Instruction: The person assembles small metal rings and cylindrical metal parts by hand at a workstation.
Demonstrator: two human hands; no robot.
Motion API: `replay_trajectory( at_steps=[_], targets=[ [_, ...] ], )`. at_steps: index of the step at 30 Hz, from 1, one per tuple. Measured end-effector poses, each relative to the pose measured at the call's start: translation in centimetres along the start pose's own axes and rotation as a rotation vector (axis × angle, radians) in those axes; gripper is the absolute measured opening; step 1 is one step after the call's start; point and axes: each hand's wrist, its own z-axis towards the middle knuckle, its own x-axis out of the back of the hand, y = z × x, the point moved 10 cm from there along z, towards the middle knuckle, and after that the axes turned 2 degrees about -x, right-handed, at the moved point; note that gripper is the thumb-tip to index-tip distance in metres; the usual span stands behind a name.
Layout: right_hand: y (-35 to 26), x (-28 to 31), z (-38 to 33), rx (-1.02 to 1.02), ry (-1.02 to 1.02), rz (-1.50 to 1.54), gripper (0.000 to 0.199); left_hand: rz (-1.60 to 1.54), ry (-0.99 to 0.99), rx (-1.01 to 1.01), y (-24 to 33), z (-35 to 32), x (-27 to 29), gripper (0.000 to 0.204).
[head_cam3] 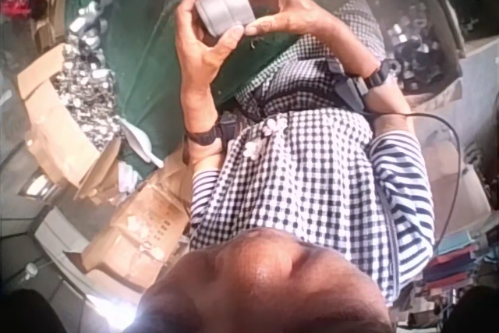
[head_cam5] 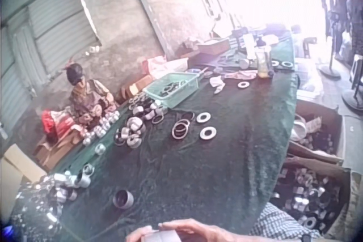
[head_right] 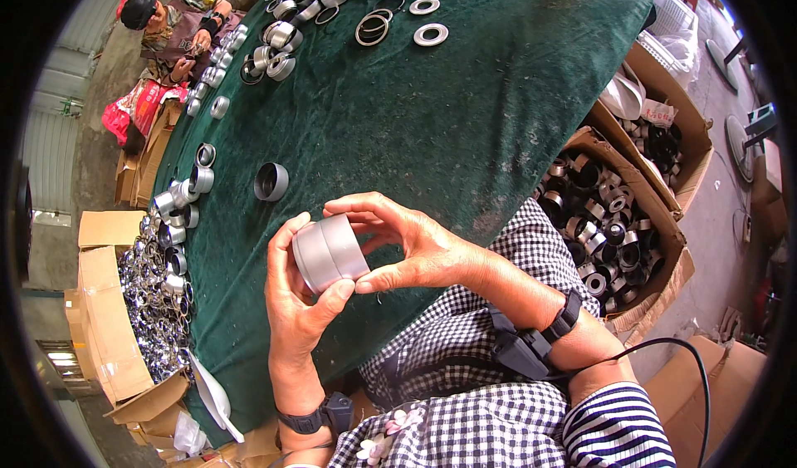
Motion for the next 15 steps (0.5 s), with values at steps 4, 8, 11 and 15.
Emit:
replay_trajectory(
  at_steps=[4, 8, 11, 15],
  targets=[
    [0.7, -0.7, -0.3, -0.089, -0.029, 0.173, 0.094, 0.451, -0.016, -0.311, 2.9, -0.2, 0.7, 0.083],
    [1.9, -0.5, -0.4, -0.194, -0.024, 0.351, 0.091, 0.709, -0.024, -0.515, 4.8, -0.6, 0.0, 0.087],
    [2.0, -1.4, -0.1, -0.207, -0.028, 0.377, 0.089, 0.727, -0.034, -0.533, 4.8, -0.9, -0.1, 0.088],
    [0.9, -2.8, 1.2, -0.059, -0.027, 0.187, 0.075, 0.686, -0.031, -0.492, 4.2, -1.2, 0.0, 0.092]
  ],
)
